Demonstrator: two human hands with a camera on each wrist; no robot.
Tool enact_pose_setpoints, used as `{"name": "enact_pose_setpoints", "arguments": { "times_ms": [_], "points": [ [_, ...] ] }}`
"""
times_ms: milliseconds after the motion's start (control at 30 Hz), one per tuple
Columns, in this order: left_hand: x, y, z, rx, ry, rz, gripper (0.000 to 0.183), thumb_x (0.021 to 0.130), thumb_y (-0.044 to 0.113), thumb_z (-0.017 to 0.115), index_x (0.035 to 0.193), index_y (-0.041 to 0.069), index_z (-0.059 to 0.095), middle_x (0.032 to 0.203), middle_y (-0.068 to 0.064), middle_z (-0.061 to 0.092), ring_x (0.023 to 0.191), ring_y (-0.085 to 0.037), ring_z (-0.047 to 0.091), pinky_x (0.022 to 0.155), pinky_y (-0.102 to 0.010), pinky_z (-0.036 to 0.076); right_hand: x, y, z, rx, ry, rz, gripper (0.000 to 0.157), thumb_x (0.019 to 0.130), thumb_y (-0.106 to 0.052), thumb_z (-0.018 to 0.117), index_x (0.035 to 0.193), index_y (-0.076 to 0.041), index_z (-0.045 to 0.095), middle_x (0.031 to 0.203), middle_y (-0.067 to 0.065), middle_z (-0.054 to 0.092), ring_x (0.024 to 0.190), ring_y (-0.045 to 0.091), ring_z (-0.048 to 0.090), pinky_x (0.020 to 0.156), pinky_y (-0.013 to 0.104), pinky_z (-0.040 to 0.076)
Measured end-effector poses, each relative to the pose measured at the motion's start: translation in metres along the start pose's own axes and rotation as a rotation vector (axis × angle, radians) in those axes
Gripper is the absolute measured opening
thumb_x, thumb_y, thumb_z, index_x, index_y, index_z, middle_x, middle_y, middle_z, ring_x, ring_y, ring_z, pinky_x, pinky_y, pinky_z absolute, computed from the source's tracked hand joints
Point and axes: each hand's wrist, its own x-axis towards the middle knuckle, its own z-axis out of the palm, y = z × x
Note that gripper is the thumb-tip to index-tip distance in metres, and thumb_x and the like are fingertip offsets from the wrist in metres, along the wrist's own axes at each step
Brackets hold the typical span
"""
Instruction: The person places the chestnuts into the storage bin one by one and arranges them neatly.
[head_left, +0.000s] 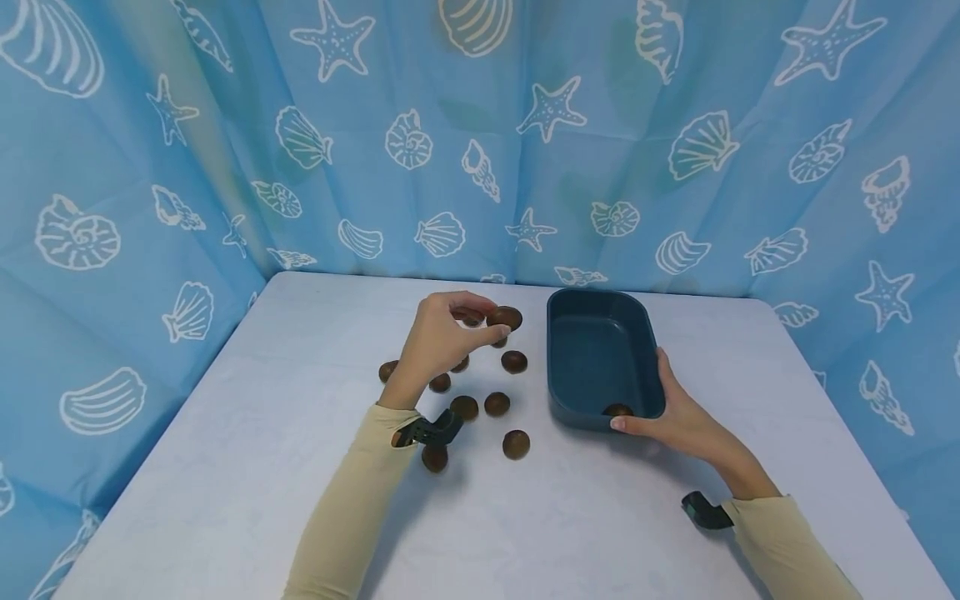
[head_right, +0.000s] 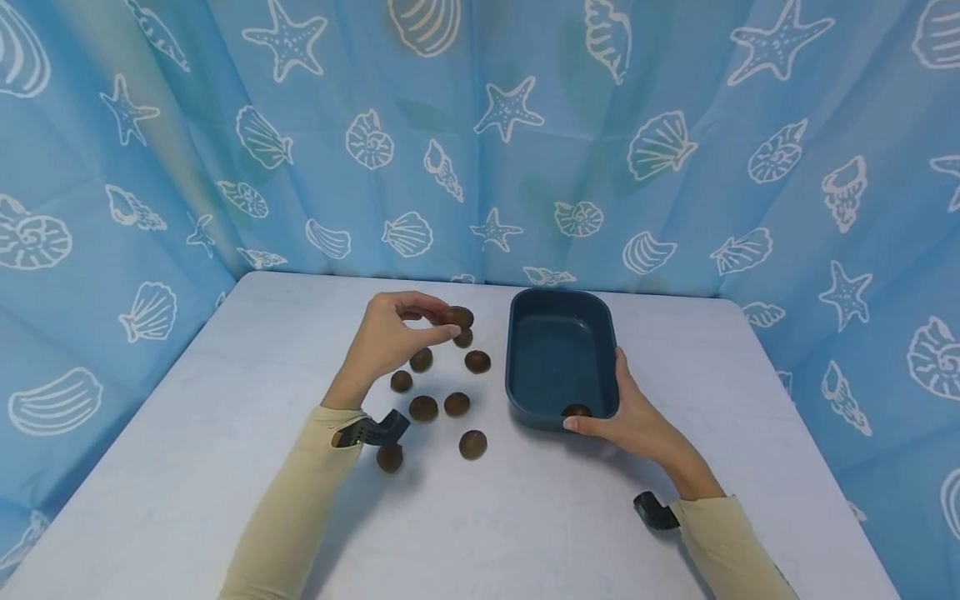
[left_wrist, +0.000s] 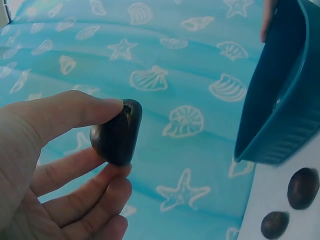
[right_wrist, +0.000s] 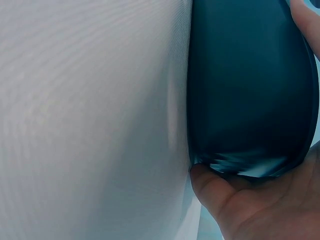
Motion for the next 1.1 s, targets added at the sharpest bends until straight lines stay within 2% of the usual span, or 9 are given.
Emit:
{"name": "enact_pose_setpoints", "arguments": {
  "times_ms": [100,267,333,433,567,833,1100],
  "points": [
    [0.000,0.002,0.006,0.009,-0.016,-0.006,0.031,0.083,0.034,0.086,0.110,0.019,0.078,0.110,0.002,0.075,0.107,-0.019,0.068,0.096,-0.042,0.057,0.000,-0.001,-0.001,0.004,0.002,-0.004,0.137,0.084,-0.047,0.081,0.160,-0.021,-0.030,0.172,0.027,-0.007,0.153,0.060,0.013,0.112,0.081,0.024],
    [0.001,0.007,0.017,-0.015,-0.045,0.046,0.028,0.084,0.030,0.086,0.108,0.016,0.079,0.111,0.002,0.076,0.110,-0.020,0.067,0.106,-0.042,0.053,-0.002,0.000,-0.001,0.009,0.006,-0.003,0.137,0.084,-0.047,0.081,0.160,-0.021,-0.030,0.172,0.027,-0.007,0.153,0.059,0.013,0.112,0.081,0.024],
    [0.002,0.008,0.021,-0.028,-0.059,0.058,0.027,0.085,0.028,0.085,0.107,0.016,0.079,0.110,0.001,0.076,0.108,-0.022,0.068,0.103,-0.042,0.054,-0.002,0.001,-0.001,0.009,0.009,-0.004,0.137,0.084,-0.047,0.081,0.160,-0.021,-0.030,0.172,0.027,-0.007,0.153,0.059,0.013,0.112,0.081,0.024],
    [0.001,0.009,0.028,-0.018,-0.076,0.056,0.026,0.085,0.028,0.085,0.107,0.016,0.079,0.107,0.001,0.075,0.101,-0.021,0.067,0.091,-0.038,0.057,-0.002,0.003,-0.002,0.010,0.010,-0.002,0.137,0.084,-0.048,0.081,0.160,-0.022,-0.030,0.173,0.026,-0.008,0.154,0.059,0.012,0.112,0.081,0.024],
    [0.001,0.009,0.037,0.008,-0.093,0.067,0.027,0.084,0.027,0.085,0.107,0.015,0.079,0.103,-0.001,0.074,0.092,-0.021,0.065,0.079,-0.034,0.055,-0.001,0.004,-0.001,0.024,0.005,-0.012,0.136,0.085,-0.048,0.080,0.160,-0.023,-0.030,0.173,0.024,-0.009,0.155,0.057,0.011,0.113,0.081,0.024],
    [0.007,0.008,0.060,0.047,-0.144,0.100,0.029,0.085,0.030,0.085,0.110,0.015,0.079,0.105,-0.001,0.076,0.107,-0.025,0.067,0.099,-0.044,0.053,0.000,0.005,0.000,0.027,-0.003,0.016,0.138,0.084,-0.051,0.080,0.160,-0.023,-0.031,0.173,0.026,-0.006,0.154,0.058,0.012,0.113,0.080,0.025],
    [0.015,0.008,0.084,0.084,-0.196,0.161,0.029,0.086,0.030,0.084,0.110,0.015,0.079,0.101,0.001,0.076,0.101,-0.022,0.068,0.091,-0.035,0.054,-0.001,0.000,-0.001,0.031,-0.001,0.032,0.138,0.084,-0.053,0.080,0.159,-0.022,-0.031,0.173,0.026,-0.007,0.155,0.058,0.011,0.113,0.080,0.024]
  ]
}}
